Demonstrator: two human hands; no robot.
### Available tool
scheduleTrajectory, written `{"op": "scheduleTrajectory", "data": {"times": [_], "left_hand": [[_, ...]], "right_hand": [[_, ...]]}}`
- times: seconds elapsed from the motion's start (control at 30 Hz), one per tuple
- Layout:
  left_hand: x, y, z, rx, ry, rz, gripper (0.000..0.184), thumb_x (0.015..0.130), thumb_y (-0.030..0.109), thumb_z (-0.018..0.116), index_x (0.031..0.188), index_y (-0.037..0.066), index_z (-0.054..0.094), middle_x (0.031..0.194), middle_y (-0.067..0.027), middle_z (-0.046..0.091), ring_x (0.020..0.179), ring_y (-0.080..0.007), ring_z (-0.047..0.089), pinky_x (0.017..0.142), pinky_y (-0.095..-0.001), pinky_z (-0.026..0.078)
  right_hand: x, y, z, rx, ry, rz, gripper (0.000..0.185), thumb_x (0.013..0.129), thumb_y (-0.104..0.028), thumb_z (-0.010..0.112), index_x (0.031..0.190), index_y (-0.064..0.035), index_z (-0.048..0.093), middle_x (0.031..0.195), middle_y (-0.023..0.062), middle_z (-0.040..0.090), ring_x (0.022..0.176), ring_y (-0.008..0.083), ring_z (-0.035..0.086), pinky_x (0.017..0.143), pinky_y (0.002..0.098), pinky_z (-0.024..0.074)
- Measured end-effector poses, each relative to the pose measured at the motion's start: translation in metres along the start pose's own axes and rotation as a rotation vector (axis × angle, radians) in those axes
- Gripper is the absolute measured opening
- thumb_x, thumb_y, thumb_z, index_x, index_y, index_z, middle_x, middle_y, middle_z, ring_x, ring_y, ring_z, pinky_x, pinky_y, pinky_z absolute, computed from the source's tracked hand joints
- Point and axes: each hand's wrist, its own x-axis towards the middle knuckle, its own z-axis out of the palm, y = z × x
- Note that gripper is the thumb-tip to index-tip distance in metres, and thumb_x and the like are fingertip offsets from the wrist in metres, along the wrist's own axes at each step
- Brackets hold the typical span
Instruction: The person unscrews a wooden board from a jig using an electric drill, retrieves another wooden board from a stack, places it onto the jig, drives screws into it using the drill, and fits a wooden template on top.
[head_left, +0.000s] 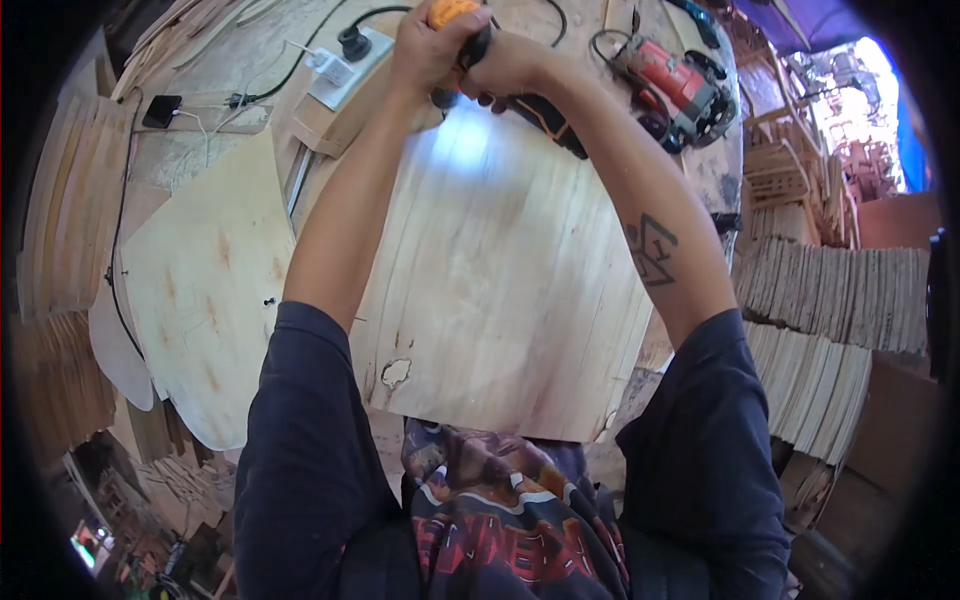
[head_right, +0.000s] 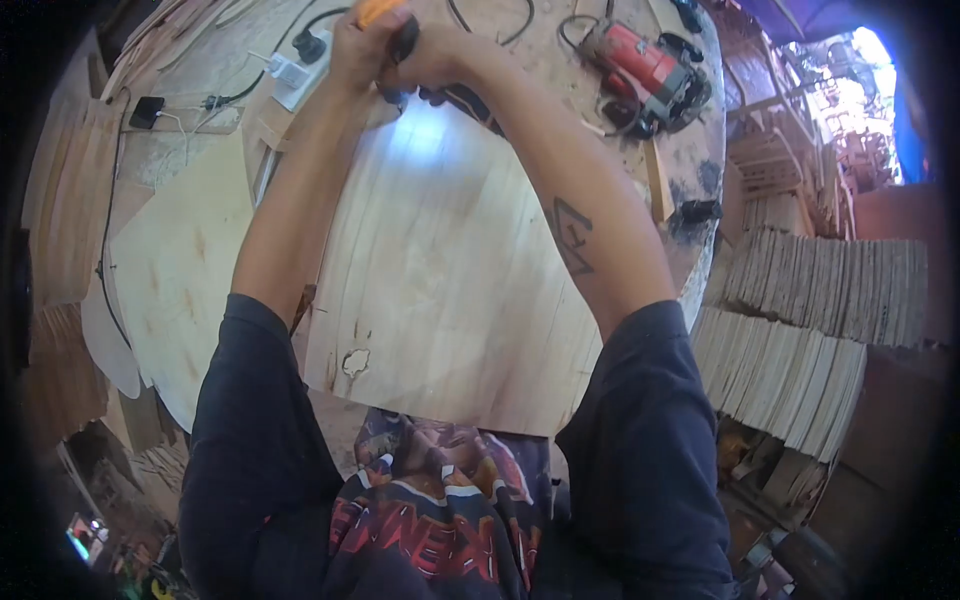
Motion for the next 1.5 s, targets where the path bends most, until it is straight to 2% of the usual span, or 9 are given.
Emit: {"op": "scheduleTrajectory", "data": {"times": [0.13, 0.47, 0.77, 1.13, 1.23, 1.33, 1.37, 1.43, 1.5], "left_hand": [[-0.001, -0.005, 0.003, 0.035, -0.014, 0.011, 0.029, 0.082, 0.025, 0.069, 0.093, 0.004, 0.053, 0.060, -0.0017, 0.048, 0.047, -0.0098, 0.044, 0.041, -0.0239, 0.037], [-0.008, -0.015, -0.008, 0.125, 0.015, 0.104, 0.025, 0.083, 0.024, 0.067, 0.090, 0.004, 0.054, 0.059, 0.0006, 0.048, 0.045, -0.0072, 0.042, 0.040, -0.0214, 0.035], [-0.011, -0.018, -0.008, 0.159, 0.084, 0.078, 0.021, 0.083, 0.022, 0.067, 0.084, 0.006, 0.054, 0.061, 0.0007, 0.050, 0.047, -0.0068, 0.044, 0.042, -0.0204, 0.036], [-0.021, -0.022, -0.006, 0.197, 0.112, 0.089, 0.025, 0.082, 0.025, 0.068, 0.086, 0.005, 0.055, 0.060, 0.0004, 0.052, 0.047, -0.0083, 0.046, 0.043, -0.0209, 0.038], [-0.037, -0.035, -0.020, 0.331, 0.146, 0.041, 0.027, 0.079, 0.026, 0.070, 0.090, 0.004, 0.060, 0.074, 0.0019, 0.058, 0.062, -0.0044, 0.052, 0.057, -0.0188, 0.044], [-0.037, -0.022, -0.017, 0.468, 0.145, -0.136, 0.055, 0.076, 0.034, 0.073, 0.118, 0.001, 0.055, 0.095, -0.0058, 0.062, 0.081, -0.0112, 0.058, 0.072, -0.0248, 0.049], [-0.042, -0.014, -0.019, 0.426, 0.000, -0.240, 0.070, 0.076, 0.043, 0.071, 0.128, 0.002, 0.048, 0.110, -0.0113, 0.060, 0.097, -0.0180, 0.058, 0.086, -0.0310, 0.046], [-0.070, 0.006, -0.013, 0.677, -0.085, 0.061, 0.077, 0.080, 0.048, 0.065, 0.135, 0.001, 0.039, 0.125, -0.0166, 0.052, 0.116, -0.0253, 0.050, 0.100, -0.0364, 0.036], [-0.135, 0.032, -0.001, 0.460, 0.074, 0.055, 0.077, 0.085, 0.047, 0.060, 0.139, 0.000, 0.032, 0.133, -0.0177, 0.045, 0.127, -0.0285, 0.040, 0.108, -0.0382, 0.026]], "right_hand": [[0.016, 0.000, -0.021, 0.013, -0.039, -0.199, 0.013, 0.071, -0.014, 0.062, 0.079, -0.0037, 0.066, 0.065, 0.0086, 0.061, 0.053, 0.0167, 0.057, 0.045, 0.0286, 0.0468], [0.002, -0.004, -0.016, -0.078, 0.053, -0.063, 0.026, 0.070, -0.025, 0.064, 0.076, 0.0002, 0.064, 0.063, 0.0103, 0.061, 0.052, 0.0183, 0.059, 0.047, 0.0302, 0.0465], [0.001, 0.003, 0.012, -0.066, 0.032, 0.055, 0.017, 0.069, -0.011, 0.062, 0.080, 0.0017, 0.061, 0.067, 0.0080, 0.060, 0.054, 0.0151, 0.058, 0.051, 0.0265, 0.0493], [-0.004, 0.010, 0.013, -0.028, -0.014, 0.001, 0.012, 0.069, -0.010, 0.061, 0.076, 0.0003, 0.060, 0.065, 0.0070, 0.060, 0.054, 0.0147, 0.058, 0.051, 0.0267, 0.0478], [-0.012, 0.002, 0.012, -0.030, -0.001, 0.107, 0.013, 0.069, -0.010, 0.062, 0.075, 0.0000, 0.060, 0.065, 0.0055, 0.060, 0.054, 0.0146, 0.058, 0.051, 0.0271, 0.0480], [-0.005, 0.009, 0.018, 0.074, 0.034, 0.086, 0.018, 0.067, -0.014, 0.064, 0.079, -0.0005, 0.061, 0.067, 0.0072, 0.061, 0.054, 0.0150, 0.058, 0.052, 0.0274, 0.0498], [-0.019, 0.012, 0.023, 0.117, 0.092, 0.008, 0.024, 0.069, -0.019, 0.065, 0.085, -0.0021, 0.062, 0.071, 0.0075, 0.062, 0.055, 0.0158, 0.059, 0.054, 0.0289, 0.0497], [-0.033, 0.042, 0.038, 0.136, 0.201, -0.046, 0.032, 0.069, -0.021, 0.067, 0.096, -0.0039, 0.062, 0.076, 0.0086, 0.065, 0.057, 0.0172, 0.060, 0.058, 0.0304, 0.0502], [-0.087, 0.075, 0.058, 0.296, 0.313, -0.102, 0.040, 0.067, -0.015, 0.068, 0.105, -0.0037, 0.060, 0.086, 0.0085, 0.066, 0.080, 0.0203, 0.064, 0.073, 0.0301, 0.0508]]}}
